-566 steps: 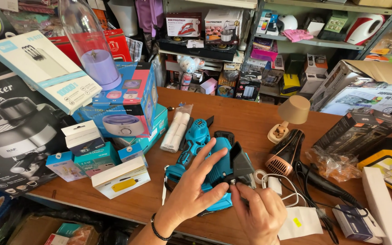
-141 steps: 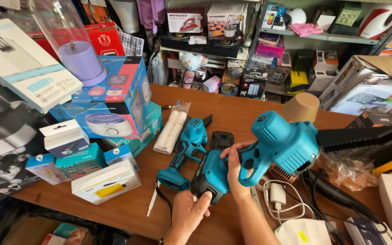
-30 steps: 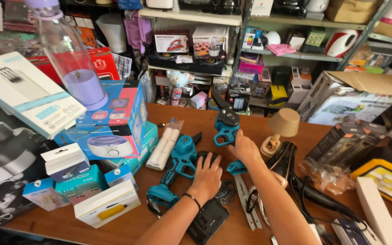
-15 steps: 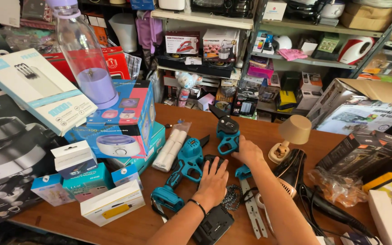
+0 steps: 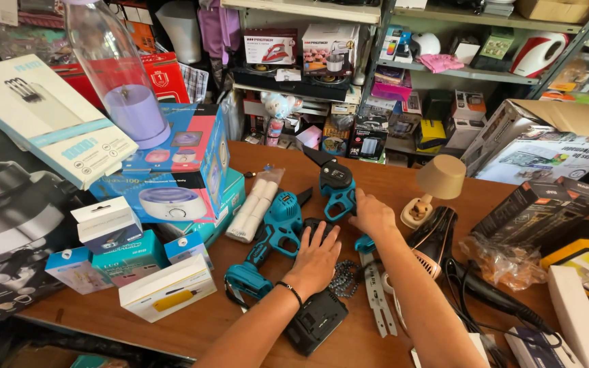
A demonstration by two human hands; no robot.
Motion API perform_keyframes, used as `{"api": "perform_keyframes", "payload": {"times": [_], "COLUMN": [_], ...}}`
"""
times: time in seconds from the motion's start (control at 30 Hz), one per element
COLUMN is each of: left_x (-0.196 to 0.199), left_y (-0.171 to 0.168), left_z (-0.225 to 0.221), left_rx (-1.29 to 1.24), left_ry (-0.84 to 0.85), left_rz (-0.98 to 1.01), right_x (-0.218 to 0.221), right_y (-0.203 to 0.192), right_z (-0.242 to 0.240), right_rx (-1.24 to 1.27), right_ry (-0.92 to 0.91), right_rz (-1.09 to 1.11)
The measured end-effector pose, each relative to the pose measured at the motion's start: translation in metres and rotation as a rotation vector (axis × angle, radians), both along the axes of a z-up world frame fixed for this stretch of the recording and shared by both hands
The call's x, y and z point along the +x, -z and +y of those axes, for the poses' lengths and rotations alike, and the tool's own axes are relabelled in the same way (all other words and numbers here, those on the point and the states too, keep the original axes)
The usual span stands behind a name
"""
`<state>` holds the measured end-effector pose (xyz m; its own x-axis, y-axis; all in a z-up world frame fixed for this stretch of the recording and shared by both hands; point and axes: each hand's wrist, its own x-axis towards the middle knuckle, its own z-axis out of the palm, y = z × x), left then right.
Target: Assembling a handheld mini chainsaw by fitting the chain onto the guide bar and attaching it to the motor unit
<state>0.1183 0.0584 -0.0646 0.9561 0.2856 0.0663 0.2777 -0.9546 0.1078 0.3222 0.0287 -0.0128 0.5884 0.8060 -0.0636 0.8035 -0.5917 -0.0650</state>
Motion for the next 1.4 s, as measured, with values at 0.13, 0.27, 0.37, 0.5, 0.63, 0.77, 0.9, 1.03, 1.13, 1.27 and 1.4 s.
{"api": "perform_keyframes", "payload": {"times": [0.13,0.27,0.37,0.5,0.63,0.77,0.9,1.03,1.13,1.27,1.4], "left_x": [-0.006,-0.008,-0.013,-0.019,-0.018,-0.022,-0.051,-0.084,-0.103,-0.124,-0.152], "left_y": [-0.006,-0.003,0.003,0.021,0.03,0.032,0.0,-0.031,-0.056,-0.063,-0.053], "left_z": [-0.001,0.0,0.0,0.006,0.012,0.013,0.012,0.006,-0.002,0.007,0.02], "left_rx": [-0.037,-0.097,-0.133,-0.076,-0.062,-0.066,-0.111,-0.067,-0.068,-0.039,-0.039], "left_ry": [0.028,0.047,0.06,0.092,0.12,0.122,0.133,0.211,0.177,0.136,0.026], "left_rz": [-0.038,-0.112,-0.114,-0.213,-0.32,-0.371,-0.332,-0.48,-0.431,-0.454,-0.462], "right_x": [-0.006,-0.005,-0.015,-0.018,-0.022,-0.019,-0.017,-0.002,-0.006,0.002,-0.008], "right_y": [-0.014,-0.012,-0.017,-0.012,-0.008,-0.005,-0.006,0.016,0.006,0.007,-0.01], "right_z": [-0.008,-0.01,-0.015,-0.011,-0.007,-0.006,-0.004,0.006,0.006,0.004,-0.009], "right_rx": [-0.012,-0.009,-0.031,-0.04,-0.03,-0.033,-0.032,-0.073,-0.196,-0.191,-0.157], "right_ry": [-0.054,-0.06,-0.074,-0.109,-0.114,-0.13,-0.167,-0.176,-0.136,-0.136,-0.119], "right_rz": [0.002,-0.046,-0.107,-0.353,-0.441,-0.48,-0.542,-0.626,-0.565,-0.608,-0.52]}}
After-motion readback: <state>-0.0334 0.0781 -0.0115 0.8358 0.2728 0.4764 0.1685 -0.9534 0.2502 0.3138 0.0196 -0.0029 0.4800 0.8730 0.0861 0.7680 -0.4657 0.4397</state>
